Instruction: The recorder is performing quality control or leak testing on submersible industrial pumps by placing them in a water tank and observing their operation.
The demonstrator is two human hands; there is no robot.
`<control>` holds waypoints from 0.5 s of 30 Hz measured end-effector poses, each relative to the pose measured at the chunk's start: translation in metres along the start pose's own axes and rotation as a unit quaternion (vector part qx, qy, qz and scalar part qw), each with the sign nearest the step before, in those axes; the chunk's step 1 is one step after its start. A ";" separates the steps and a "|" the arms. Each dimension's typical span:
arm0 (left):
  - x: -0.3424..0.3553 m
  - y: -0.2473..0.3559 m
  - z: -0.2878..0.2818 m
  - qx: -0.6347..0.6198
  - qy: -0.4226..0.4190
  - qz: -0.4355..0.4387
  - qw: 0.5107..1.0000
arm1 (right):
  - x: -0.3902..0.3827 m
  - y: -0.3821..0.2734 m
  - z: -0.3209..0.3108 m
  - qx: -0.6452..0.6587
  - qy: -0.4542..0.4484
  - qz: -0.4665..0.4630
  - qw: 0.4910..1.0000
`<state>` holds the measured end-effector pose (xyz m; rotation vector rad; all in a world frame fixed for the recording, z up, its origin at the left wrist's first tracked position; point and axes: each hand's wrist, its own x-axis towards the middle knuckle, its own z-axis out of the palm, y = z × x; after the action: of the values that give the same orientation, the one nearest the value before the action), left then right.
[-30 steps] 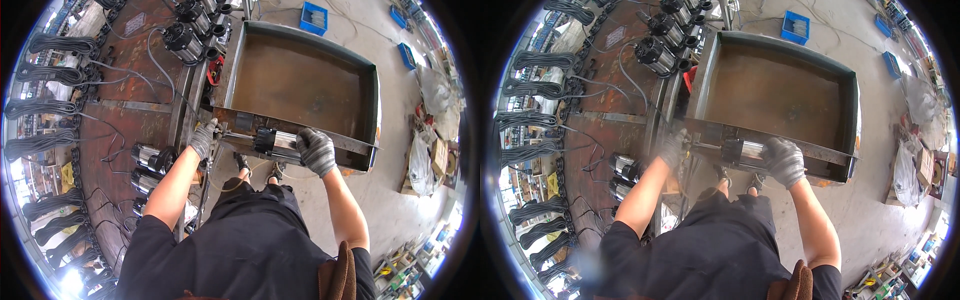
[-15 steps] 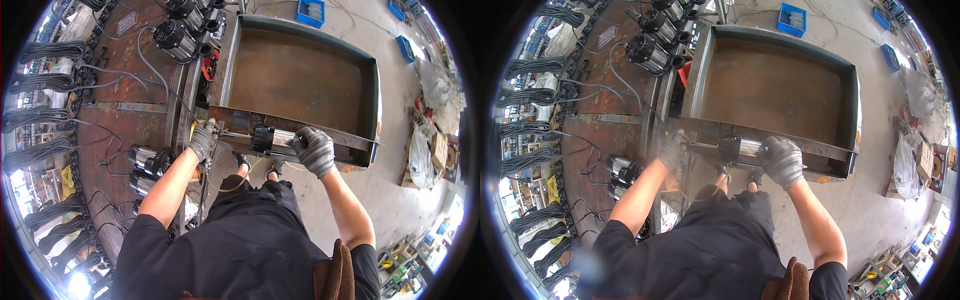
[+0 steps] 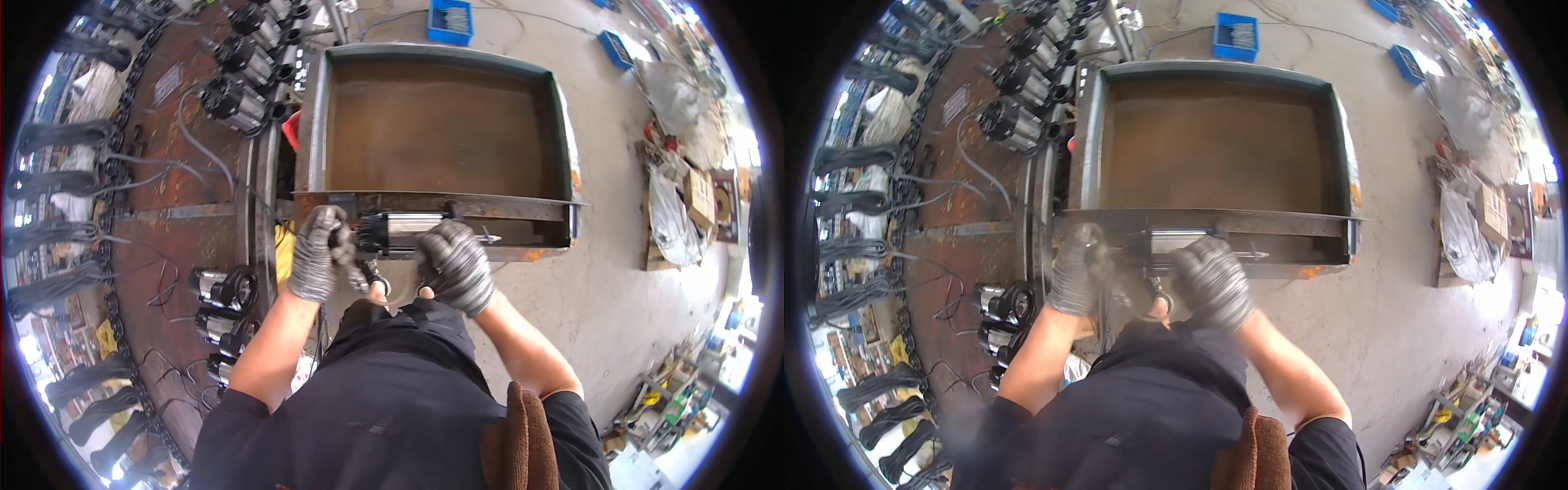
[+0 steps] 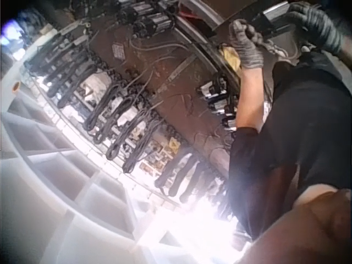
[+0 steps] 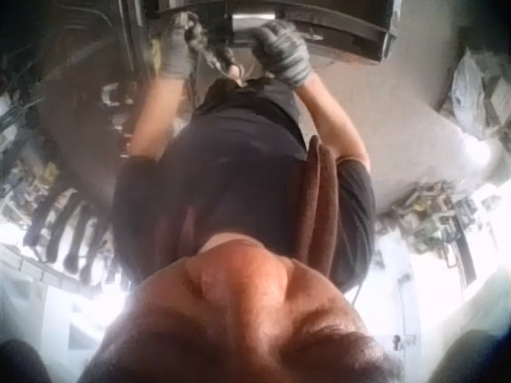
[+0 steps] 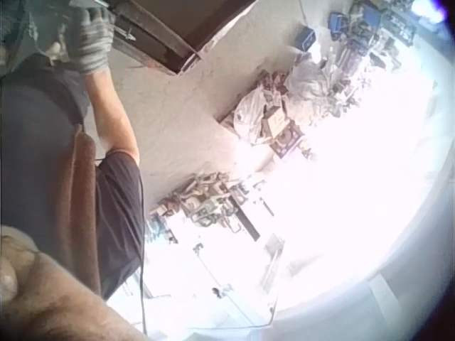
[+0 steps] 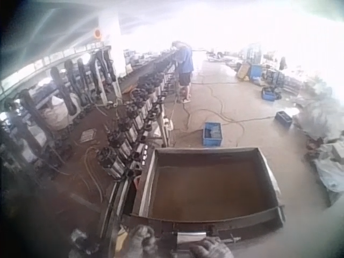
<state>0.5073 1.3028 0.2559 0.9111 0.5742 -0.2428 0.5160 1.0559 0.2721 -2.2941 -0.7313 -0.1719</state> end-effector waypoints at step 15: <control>-0.011 -0.055 0.168 0.259 -0.354 -0.034 0.898 | -0.213 0.190 -0.124 -0.116 0.065 0.576 0.807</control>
<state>0.5355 1.1347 0.3056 1.2238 -0.1559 -0.7796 0.4540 0.7644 0.1828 -2.5079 0.8588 0.1649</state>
